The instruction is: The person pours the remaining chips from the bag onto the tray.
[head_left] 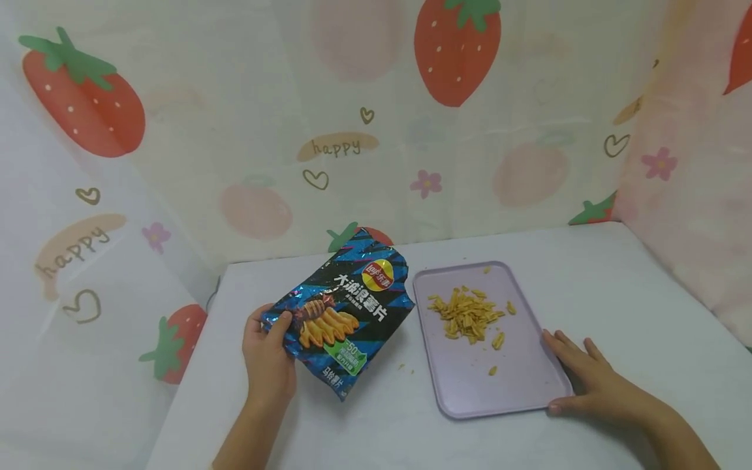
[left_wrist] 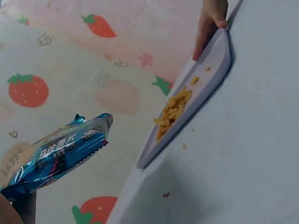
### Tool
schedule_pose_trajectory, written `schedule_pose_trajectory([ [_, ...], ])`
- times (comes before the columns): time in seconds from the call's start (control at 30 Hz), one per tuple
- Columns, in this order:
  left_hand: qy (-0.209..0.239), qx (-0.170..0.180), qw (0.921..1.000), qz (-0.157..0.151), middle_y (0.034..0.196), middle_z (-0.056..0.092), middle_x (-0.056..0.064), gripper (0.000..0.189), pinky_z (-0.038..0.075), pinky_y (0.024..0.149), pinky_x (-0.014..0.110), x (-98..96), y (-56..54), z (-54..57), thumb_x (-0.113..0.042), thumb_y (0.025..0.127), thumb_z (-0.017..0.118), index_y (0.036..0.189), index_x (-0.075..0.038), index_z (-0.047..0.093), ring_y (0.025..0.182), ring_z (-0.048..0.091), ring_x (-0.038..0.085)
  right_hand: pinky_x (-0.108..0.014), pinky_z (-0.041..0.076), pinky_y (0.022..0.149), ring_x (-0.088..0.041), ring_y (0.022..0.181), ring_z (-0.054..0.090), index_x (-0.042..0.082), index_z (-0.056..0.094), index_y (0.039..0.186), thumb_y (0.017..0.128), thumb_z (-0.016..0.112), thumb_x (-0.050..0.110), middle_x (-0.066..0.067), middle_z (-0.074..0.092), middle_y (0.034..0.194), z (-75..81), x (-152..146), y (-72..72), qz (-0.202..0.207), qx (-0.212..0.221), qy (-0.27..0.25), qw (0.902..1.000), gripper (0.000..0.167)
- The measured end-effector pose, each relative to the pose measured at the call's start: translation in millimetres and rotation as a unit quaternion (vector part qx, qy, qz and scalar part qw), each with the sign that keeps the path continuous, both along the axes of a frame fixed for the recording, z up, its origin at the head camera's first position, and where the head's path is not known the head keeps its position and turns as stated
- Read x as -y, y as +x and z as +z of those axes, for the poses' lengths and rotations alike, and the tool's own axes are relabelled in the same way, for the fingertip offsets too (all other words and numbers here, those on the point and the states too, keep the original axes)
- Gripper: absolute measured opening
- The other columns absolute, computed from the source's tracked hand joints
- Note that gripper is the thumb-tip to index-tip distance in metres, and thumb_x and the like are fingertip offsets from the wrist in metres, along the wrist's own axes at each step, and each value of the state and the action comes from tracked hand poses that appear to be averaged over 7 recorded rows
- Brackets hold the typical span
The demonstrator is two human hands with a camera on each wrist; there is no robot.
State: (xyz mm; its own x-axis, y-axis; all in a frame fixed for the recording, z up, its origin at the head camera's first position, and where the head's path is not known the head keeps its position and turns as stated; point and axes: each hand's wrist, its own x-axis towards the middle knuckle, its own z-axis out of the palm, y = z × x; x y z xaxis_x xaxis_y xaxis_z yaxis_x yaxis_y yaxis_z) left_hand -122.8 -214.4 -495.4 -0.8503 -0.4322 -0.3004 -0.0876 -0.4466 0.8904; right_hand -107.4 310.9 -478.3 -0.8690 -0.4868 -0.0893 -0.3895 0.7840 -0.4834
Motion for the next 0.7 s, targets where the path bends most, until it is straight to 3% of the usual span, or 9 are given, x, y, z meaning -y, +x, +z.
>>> schedule_pose_trajectory([
  [0.17,0.001,0.002,0.9999,-0.013,0.145,0.048,0.005,0.039,0.054,0.097,0.027,-0.1,-2.9,-6.2,-0.027,0.105,0.06,0.141,-0.02,0.046,0.128,0.055,0.023,-0.011,-0.021,0.114,0.021,0.145,-0.006,0.012,0.023,0.163,0.076,0.086,0.049,-0.033,0.03,0.159,1.7,-1,-1.9,0.007,-0.005,-0.003,1.0,0.114],
  [0.43,0.027,0.011,0.9996,-0.005,0.144,0.047,0.008,0.032,0.056,0.096,0.029,1.8,-10.2,-22.1,-0.013,0.106,0.054,0.136,-0.021,0.046,0.126,0.056,0.023,-0.011,-0.021,0.113,0.021,0.144,-0.007,0.014,0.022,0.164,0.076,0.085,0.049,-0.034,0.028,0.16,0.3,2,-3.5,0.005,0.007,-0.011,0.9999,0.114],
  [0.7,0.049,0.039,0.9979,-0.017,0.145,0.043,0.012,0.031,0.055,0.097,0.03,-0.9,-11.0,-31.6,-0.013,0.107,0.051,0.135,-0.022,0.043,0.126,0.057,0.023,-0.01,-0.022,0.112,0.022,0.143,-0.008,0.013,0.023,0.164,0.075,0.085,0.05,-0.034,0.028,0.16,-1.7,-1,-1.0,0.003,0.012,-0.01,0.9999,0.114],
])
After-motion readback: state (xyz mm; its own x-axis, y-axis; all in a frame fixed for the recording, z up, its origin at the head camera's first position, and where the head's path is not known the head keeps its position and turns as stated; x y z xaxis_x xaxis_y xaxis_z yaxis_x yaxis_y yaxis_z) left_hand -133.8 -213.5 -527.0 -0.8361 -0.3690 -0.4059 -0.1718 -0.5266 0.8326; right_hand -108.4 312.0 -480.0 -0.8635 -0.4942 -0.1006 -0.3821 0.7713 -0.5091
